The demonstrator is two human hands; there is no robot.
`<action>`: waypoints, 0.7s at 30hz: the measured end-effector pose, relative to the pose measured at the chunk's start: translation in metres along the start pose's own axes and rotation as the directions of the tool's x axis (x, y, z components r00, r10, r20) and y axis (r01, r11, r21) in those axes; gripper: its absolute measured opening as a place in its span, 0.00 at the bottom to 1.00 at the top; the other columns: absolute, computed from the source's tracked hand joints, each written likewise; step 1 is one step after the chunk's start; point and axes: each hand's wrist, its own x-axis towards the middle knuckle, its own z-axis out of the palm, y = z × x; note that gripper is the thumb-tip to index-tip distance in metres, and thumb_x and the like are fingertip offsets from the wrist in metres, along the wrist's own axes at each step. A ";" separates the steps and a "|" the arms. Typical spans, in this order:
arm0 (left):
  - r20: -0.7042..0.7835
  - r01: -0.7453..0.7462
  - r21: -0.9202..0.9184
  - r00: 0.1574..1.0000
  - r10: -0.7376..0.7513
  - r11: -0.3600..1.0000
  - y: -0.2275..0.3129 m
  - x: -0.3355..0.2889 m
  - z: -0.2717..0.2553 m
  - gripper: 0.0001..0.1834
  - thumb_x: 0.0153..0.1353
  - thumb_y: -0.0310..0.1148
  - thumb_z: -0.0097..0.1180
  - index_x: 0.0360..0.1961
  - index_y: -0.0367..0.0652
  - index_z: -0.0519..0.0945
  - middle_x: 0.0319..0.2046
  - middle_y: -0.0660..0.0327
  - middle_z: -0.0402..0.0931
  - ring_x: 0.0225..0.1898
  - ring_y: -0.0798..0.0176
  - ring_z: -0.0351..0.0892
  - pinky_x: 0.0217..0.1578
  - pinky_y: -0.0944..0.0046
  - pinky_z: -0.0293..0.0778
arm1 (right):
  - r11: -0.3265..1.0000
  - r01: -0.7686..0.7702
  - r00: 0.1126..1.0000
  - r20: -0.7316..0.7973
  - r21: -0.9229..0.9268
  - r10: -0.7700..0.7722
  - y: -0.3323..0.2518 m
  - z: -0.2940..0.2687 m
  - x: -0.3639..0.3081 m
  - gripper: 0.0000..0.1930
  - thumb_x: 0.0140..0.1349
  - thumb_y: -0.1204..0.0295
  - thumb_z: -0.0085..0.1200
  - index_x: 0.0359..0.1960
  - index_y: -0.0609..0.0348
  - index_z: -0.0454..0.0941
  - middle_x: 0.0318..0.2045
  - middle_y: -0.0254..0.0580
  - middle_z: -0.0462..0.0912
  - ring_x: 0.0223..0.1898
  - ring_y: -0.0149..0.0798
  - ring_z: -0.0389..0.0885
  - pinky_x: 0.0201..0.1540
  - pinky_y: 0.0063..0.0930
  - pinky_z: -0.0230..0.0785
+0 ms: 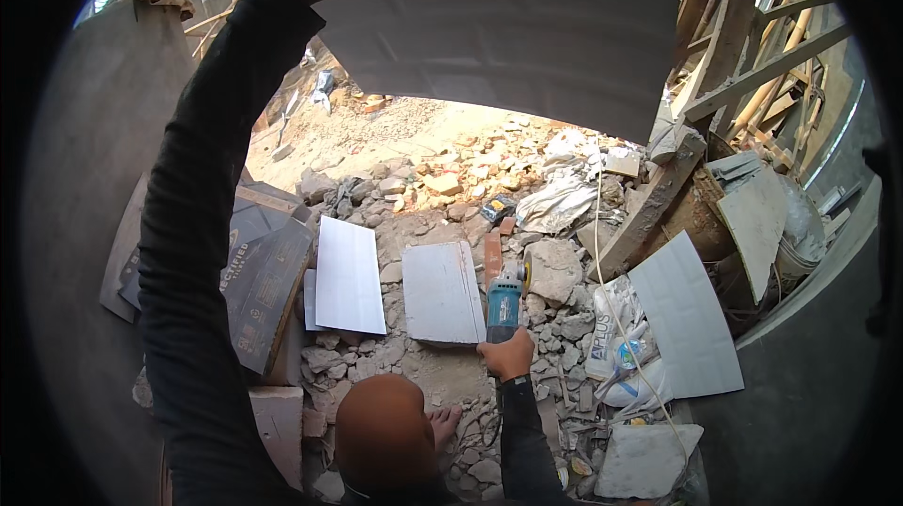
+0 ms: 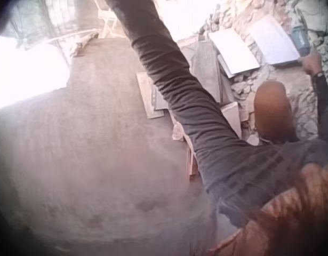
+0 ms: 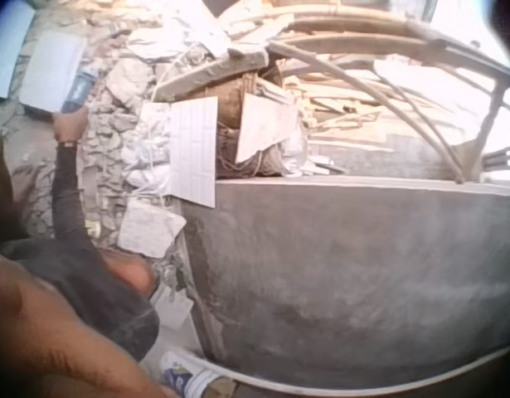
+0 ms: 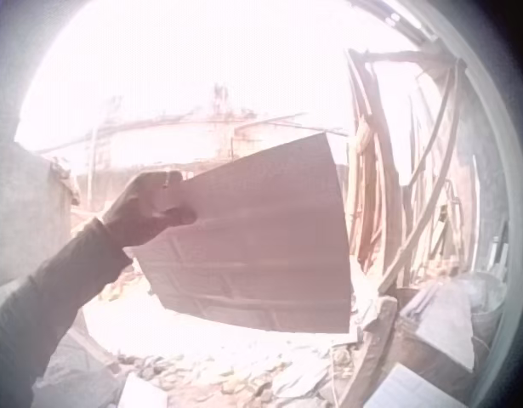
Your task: The person uses an angle grinder to cut white ceramic tiles on a construction site floor. They position the tiles, cut them along straight lines, and separate the pieces after each cut.
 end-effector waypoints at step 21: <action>0.758 -0.215 -0.537 0.303 0.578 0.816 -0.149 -0.254 0.269 0.38 0.52 0.68 0.60 0.17 0.38 0.73 0.20 0.49 0.73 0.32 0.43 0.76 0.46 0.50 0.65 | 0.982 -0.126 0.965 -0.212 0.144 0.155 -0.071 -0.129 -0.073 0.39 0.40 0.70 0.69 0.58 0.70 0.70 0.48 0.54 0.78 0.48 0.49 0.77 0.56 0.38 0.69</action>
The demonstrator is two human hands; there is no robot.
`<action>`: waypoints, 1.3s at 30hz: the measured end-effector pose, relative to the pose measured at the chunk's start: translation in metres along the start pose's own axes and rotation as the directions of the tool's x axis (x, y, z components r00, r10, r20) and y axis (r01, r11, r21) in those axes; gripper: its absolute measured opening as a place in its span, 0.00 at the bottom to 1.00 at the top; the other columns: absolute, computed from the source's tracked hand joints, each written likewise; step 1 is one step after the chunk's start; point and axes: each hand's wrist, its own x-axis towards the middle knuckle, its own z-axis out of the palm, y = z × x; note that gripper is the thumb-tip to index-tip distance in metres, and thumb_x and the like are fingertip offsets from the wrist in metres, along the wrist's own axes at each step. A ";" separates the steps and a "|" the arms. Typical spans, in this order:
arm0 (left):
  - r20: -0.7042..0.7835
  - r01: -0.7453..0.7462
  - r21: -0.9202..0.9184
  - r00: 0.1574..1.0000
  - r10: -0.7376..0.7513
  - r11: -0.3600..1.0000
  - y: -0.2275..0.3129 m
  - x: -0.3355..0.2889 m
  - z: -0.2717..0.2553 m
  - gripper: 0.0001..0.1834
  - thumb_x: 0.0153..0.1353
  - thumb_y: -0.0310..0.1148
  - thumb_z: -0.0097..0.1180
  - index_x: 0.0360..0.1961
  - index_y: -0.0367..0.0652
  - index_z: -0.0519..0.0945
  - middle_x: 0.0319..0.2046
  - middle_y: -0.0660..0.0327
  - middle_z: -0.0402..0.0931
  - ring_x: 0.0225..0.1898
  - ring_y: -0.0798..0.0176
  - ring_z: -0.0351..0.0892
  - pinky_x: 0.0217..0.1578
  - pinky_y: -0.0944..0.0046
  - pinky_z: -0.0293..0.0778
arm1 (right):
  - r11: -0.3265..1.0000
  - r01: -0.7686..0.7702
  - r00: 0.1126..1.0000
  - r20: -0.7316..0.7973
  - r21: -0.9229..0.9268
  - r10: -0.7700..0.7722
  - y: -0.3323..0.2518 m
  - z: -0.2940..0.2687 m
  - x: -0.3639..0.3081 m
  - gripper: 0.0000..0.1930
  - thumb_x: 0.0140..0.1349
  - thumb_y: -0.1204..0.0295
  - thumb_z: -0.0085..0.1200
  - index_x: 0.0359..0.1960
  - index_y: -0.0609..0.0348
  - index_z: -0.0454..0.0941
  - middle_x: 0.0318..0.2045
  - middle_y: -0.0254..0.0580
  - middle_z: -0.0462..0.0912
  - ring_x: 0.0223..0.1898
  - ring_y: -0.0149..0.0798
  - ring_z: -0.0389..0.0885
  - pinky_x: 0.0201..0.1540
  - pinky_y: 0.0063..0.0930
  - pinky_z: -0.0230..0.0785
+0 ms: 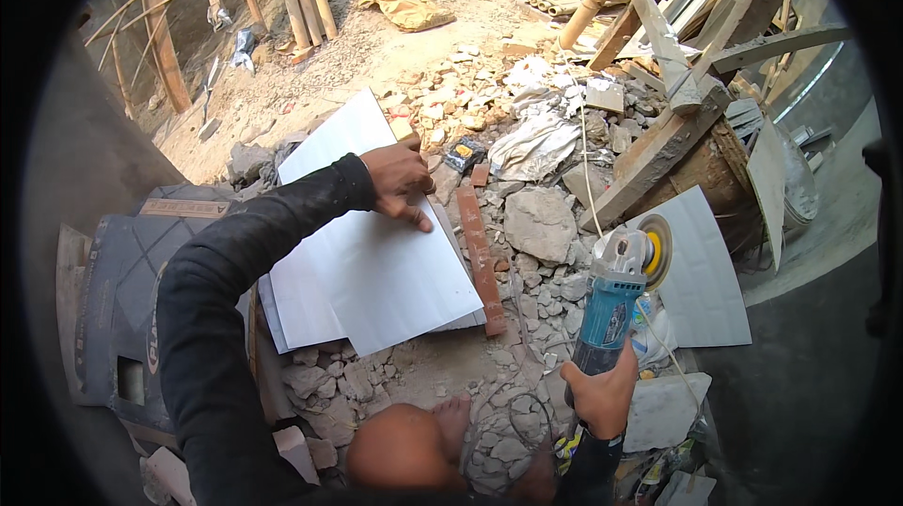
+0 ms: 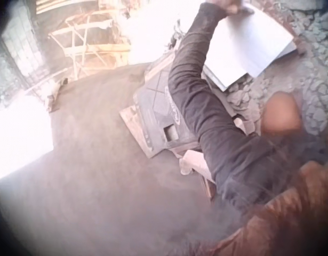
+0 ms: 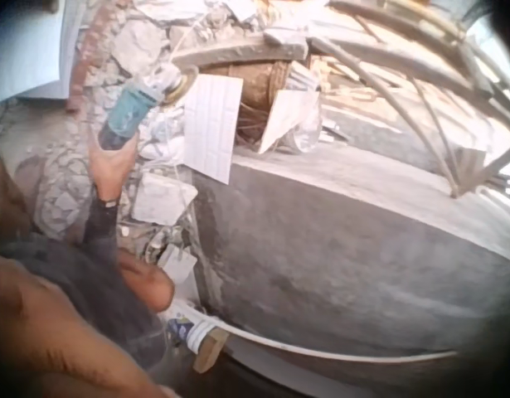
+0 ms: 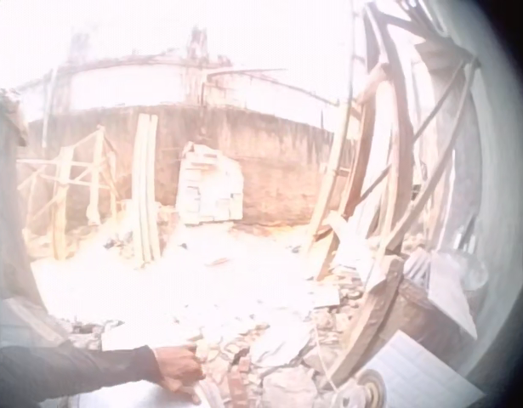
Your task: The person uses an angle grinder to cut white ceramic tiles on a construction site floor. They position the tiles, cut them along straight lines, and separate the pieces after each cut.
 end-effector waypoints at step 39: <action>-0.535 0.467 -0.513 0.483 -0.693 0.721 0.035 0.045 0.235 0.16 0.54 0.37 0.65 0.42 0.40 0.82 0.44 0.53 0.76 0.52 0.48 0.72 0.57 0.51 0.67 | 0.984 0.162 0.954 0.241 0.077 -0.176 0.008 0.082 0.090 0.26 0.41 0.71 0.68 0.44 0.65 0.76 0.34 0.47 0.84 0.35 0.43 0.83 0.45 0.37 0.75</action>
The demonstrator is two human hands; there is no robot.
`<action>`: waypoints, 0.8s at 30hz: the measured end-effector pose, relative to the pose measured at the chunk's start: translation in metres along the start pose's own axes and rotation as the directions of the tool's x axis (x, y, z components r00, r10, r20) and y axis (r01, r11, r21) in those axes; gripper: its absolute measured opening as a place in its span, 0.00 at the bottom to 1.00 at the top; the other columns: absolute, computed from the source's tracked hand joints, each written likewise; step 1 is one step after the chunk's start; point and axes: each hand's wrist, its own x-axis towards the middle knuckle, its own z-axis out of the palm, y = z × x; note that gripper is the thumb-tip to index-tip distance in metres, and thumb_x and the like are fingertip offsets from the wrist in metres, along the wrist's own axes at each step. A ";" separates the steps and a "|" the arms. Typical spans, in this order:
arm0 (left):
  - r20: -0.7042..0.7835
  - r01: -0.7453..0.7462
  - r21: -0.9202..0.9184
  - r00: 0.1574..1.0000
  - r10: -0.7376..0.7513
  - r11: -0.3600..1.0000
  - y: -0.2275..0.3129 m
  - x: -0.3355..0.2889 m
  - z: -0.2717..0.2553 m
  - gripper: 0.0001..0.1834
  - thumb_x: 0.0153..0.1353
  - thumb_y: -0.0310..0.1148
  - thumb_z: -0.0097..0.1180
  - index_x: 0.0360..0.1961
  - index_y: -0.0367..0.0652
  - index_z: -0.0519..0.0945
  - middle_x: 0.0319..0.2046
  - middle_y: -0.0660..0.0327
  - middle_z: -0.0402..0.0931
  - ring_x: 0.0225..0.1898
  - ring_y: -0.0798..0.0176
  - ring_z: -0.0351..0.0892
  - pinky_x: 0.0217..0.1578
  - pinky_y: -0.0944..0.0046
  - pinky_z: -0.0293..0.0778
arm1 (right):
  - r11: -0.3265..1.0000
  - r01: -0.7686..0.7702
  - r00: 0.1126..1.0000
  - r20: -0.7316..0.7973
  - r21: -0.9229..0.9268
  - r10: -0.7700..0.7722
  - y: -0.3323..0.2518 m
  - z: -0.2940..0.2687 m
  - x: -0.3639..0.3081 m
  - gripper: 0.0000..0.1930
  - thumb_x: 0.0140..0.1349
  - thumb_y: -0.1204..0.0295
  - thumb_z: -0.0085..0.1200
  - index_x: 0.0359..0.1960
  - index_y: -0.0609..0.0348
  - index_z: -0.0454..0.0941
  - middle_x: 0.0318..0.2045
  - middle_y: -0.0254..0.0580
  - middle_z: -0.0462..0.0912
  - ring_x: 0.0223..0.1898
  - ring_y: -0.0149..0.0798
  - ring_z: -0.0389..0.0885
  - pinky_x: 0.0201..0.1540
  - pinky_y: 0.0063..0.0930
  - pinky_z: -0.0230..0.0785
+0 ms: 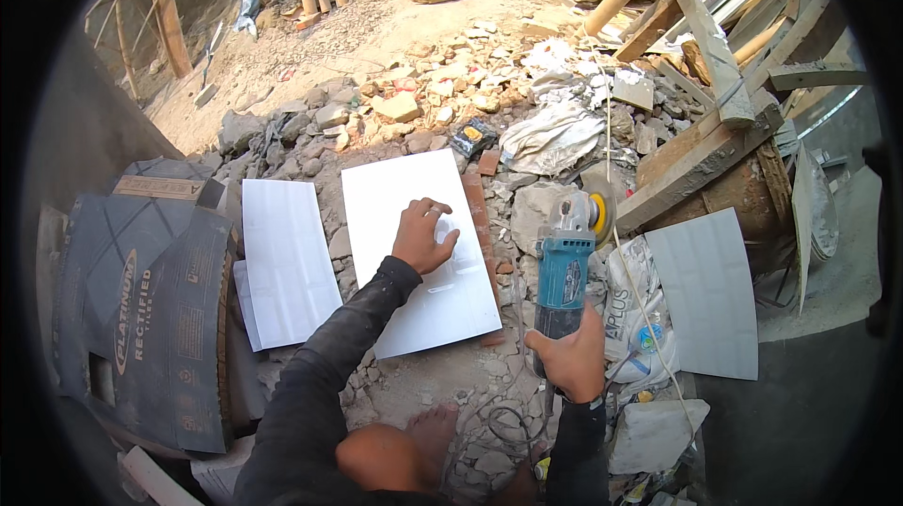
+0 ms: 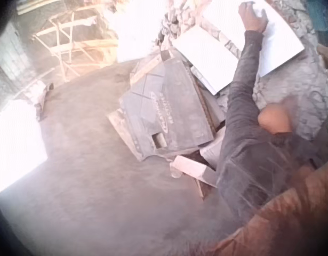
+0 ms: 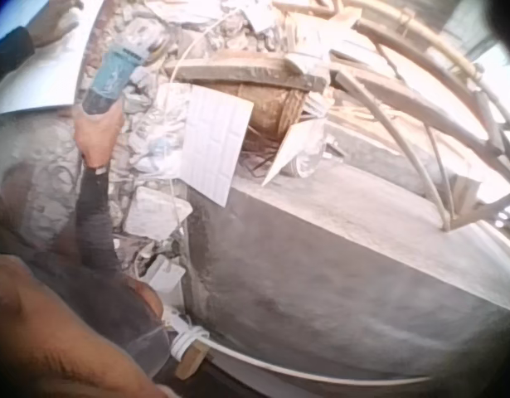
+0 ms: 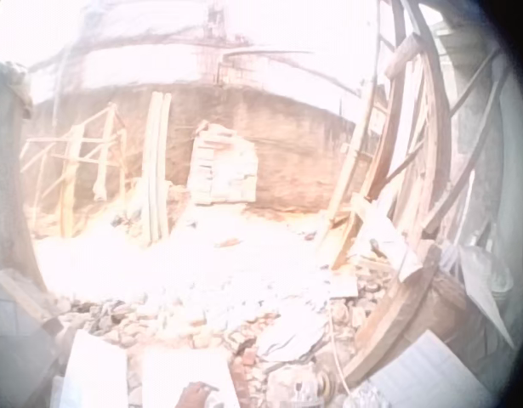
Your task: The person uses an angle grinder to cut white ceramic tiles on a construction site floor. They position the tiles, cut them along straight lines, and separate the pieces after each cut.
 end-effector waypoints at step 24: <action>0.377 0.641 -0.726 0.673 -0.636 0.249 -0.050 0.062 -0.019 0.26 0.56 0.36 0.73 0.45 0.25 0.77 0.36 0.54 0.82 0.32 0.64 0.84 0.35 0.66 0.81 | 0.995 -0.008 0.957 0.288 -0.100 0.037 0.005 0.227 0.185 0.31 0.42 0.67 0.68 0.48 0.70 0.71 0.45 0.63 0.82 0.48 0.60 0.83 0.54 0.44 0.77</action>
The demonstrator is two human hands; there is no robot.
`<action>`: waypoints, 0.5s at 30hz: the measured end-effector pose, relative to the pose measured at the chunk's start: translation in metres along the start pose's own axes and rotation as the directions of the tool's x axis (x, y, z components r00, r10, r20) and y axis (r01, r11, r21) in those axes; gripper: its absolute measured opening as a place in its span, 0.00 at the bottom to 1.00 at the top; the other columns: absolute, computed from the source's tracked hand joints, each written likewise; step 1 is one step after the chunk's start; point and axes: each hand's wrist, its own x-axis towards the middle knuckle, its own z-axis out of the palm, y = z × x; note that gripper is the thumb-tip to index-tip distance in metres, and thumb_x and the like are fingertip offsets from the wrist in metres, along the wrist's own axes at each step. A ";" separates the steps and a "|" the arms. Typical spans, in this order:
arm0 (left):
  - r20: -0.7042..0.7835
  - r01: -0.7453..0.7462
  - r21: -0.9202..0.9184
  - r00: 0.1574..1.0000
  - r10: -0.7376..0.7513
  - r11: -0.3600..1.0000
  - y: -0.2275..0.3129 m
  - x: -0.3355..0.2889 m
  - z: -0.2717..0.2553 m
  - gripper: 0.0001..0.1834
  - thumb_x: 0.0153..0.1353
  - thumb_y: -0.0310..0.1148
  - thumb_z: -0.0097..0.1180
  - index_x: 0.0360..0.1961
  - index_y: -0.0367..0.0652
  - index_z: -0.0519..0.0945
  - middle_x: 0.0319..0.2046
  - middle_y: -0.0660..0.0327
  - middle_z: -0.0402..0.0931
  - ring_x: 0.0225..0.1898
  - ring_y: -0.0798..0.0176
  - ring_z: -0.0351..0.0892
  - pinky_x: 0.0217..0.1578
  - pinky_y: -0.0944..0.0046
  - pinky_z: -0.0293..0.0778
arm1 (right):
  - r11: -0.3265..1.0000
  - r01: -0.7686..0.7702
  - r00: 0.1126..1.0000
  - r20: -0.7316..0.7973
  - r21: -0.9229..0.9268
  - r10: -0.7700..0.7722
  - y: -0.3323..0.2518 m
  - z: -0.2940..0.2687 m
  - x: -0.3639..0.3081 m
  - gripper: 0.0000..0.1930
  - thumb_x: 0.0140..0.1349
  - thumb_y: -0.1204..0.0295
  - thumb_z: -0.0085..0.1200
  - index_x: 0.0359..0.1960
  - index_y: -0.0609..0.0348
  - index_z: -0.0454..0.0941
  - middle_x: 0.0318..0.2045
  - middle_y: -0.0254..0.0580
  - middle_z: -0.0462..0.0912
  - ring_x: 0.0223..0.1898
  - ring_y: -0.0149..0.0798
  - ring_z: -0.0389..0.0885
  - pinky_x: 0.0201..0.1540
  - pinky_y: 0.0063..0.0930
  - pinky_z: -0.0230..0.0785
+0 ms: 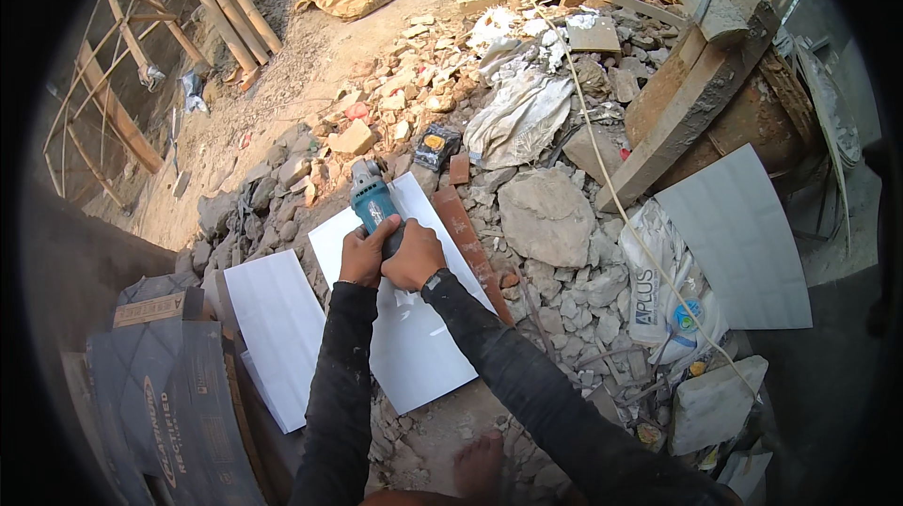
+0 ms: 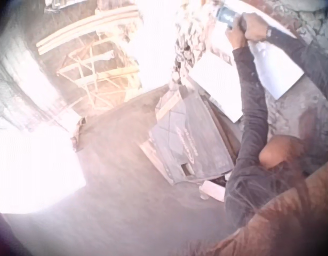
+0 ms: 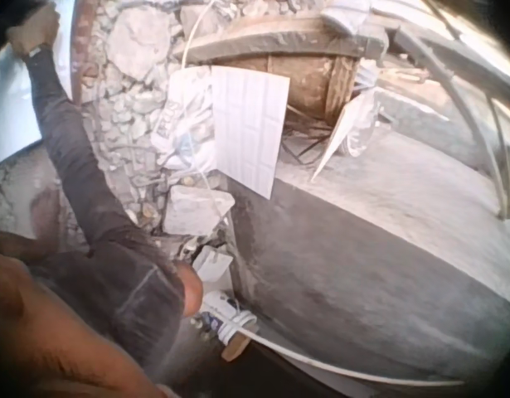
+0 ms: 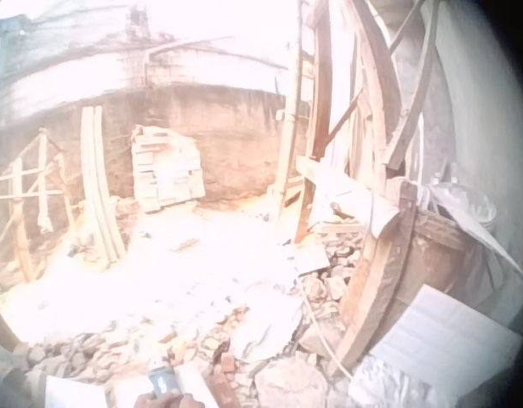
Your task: The person uses an angle grinder to cut white ceramic tiles on a construction site floor. They position the tiles, cut them along straight lines, and separate the pieces after each cut.
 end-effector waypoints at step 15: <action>-0.022 0.029 0.001 0.999 -0.029 1.000 0.000 0.005 -0.007 0.22 0.58 0.36 0.72 0.42 0.28 0.78 0.34 0.57 0.83 0.29 0.66 0.83 0.31 0.67 0.79 | 0.999 -0.043 0.999 0.028 0.025 0.042 -0.007 0.005 0.004 0.31 0.43 0.67 0.66 0.49 0.71 0.69 0.46 0.65 0.80 0.49 0.61 0.82 0.53 0.45 0.77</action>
